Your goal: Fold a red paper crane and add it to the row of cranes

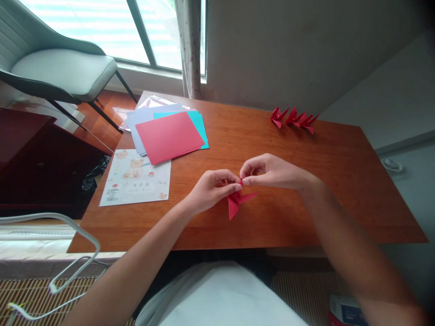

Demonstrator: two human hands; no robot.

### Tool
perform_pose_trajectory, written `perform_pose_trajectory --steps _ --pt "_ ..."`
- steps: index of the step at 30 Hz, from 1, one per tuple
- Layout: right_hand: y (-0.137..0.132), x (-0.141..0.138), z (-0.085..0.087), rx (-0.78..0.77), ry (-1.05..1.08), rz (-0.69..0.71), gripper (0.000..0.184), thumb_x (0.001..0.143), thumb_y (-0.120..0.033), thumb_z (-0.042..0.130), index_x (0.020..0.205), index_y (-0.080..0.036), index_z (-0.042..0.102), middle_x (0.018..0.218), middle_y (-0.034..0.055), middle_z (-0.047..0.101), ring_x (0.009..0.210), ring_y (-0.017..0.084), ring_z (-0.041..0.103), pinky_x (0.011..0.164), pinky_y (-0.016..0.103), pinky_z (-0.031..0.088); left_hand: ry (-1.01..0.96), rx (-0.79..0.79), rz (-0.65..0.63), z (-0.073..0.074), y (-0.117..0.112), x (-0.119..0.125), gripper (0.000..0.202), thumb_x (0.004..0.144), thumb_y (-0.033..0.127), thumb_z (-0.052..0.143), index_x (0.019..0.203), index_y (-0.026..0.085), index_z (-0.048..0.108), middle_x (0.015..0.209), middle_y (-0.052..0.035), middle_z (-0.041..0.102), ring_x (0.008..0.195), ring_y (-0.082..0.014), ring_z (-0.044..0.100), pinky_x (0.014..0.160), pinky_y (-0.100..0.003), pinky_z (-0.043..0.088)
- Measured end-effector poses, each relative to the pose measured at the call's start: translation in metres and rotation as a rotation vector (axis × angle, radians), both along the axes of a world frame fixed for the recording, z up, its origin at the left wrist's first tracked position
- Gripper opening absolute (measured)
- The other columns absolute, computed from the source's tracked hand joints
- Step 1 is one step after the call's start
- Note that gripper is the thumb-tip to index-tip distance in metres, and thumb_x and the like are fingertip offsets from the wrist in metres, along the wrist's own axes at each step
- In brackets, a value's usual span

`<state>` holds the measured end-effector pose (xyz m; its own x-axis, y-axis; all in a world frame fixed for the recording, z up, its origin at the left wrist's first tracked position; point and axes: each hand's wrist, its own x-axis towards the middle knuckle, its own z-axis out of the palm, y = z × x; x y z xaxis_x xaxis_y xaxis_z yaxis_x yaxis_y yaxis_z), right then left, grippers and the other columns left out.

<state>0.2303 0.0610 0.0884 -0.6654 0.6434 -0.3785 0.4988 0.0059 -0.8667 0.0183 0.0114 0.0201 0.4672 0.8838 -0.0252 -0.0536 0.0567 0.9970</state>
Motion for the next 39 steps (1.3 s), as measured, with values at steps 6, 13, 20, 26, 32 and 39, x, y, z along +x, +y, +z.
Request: perform_pose_trajectory --steps 6,13,20,26,32,39 --pt "-0.001 -0.003 0.006 0.082 -0.075 0.021 0.017 0.081 -0.033 0.067 0.086 -0.018 0.073 0.078 0.0016 0.070 0.071 0.015 0.059 0.060 0.026 0.044 0.014 0.013 0.026 0.002 -0.001 0.001 0.027 0.084 0.041 0.076 0.083 0.014 0.075 0.080 -0.0058 0.071 0.074 -0.0164 0.063 0.069 -0.028 0.049" --pt "0.000 -0.002 0.008 0.153 -0.088 0.073 0.017 0.083 -0.033 0.067 0.087 -0.018 0.073 0.084 0.0027 0.072 0.075 0.016 0.061 0.063 0.026 0.044 0.027 0.021 0.040 0.003 -0.002 0.002 0.025 0.083 0.040 0.077 0.083 0.015 0.075 0.080 -0.0054 0.072 0.073 -0.0158 0.064 0.068 -0.026 0.049" --pt "0.000 -0.004 0.006 0.064 -0.046 0.017 0.018 0.082 -0.033 0.067 0.086 -0.016 0.071 0.079 0.0016 0.069 0.071 0.014 0.057 0.061 0.026 0.042 0.054 0.066 0.062 0.004 -0.001 0.001 0.021 0.084 0.035 0.076 0.084 0.015 0.075 0.081 -0.0055 0.072 0.075 -0.0157 0.063 0.070 -0.026 0.049" --pt "-0.001 -0.005 0.005 0.066 -0.040 0.000 0.020 0.084 -0.033 0.065 0.089 -0.015 0.072 0.077 0.0008 0.066 0.069 0.013 0.055 0.060 0.025 0.040 0.072 0.088 0.075 0.001 0.000 0.001 0.023 0.085 0.037 0.075 0.082 0.015 0.074 0.079 -0.0054 0.071 0.074 -0.0160 0.063 0.070 -0.026 0.050" --pt "-0.002 -0.007 0.006 0.102 -0.074 -0.036 0.018 0.082 -0.033 0.067 0.085 -0.016 0.072 0.075 0.0007 0.067 0.067 0.013 0.055 0.058 0.025 0.040 0.072 0.096 0.091 0.004 0.000 0.001 0.024 0.085 0.038 0.075 0.081 0.015 0.074 0.079 -0.0059 0.071 0.075 -0.0165 0.063 0.068 -0.027 0.050" --pt "-0.002 -0.011 0.010 0.123 -0.089 -0.048 0.018 0.080 -0.033 0.068 0.083 -0.016 0.071 0.073 0.0007 0.067 0.066 0.013 0.056 0.055 0.024 0.039 0.065 0.095 0.102 0.002 0.000 0.001 0.025 0.084 0.039 0.076 0.085 0.014 0.076 0.081 -0.0077 0.072 0.077 -0.0180 0.064 0.072 -0.030 0.051"
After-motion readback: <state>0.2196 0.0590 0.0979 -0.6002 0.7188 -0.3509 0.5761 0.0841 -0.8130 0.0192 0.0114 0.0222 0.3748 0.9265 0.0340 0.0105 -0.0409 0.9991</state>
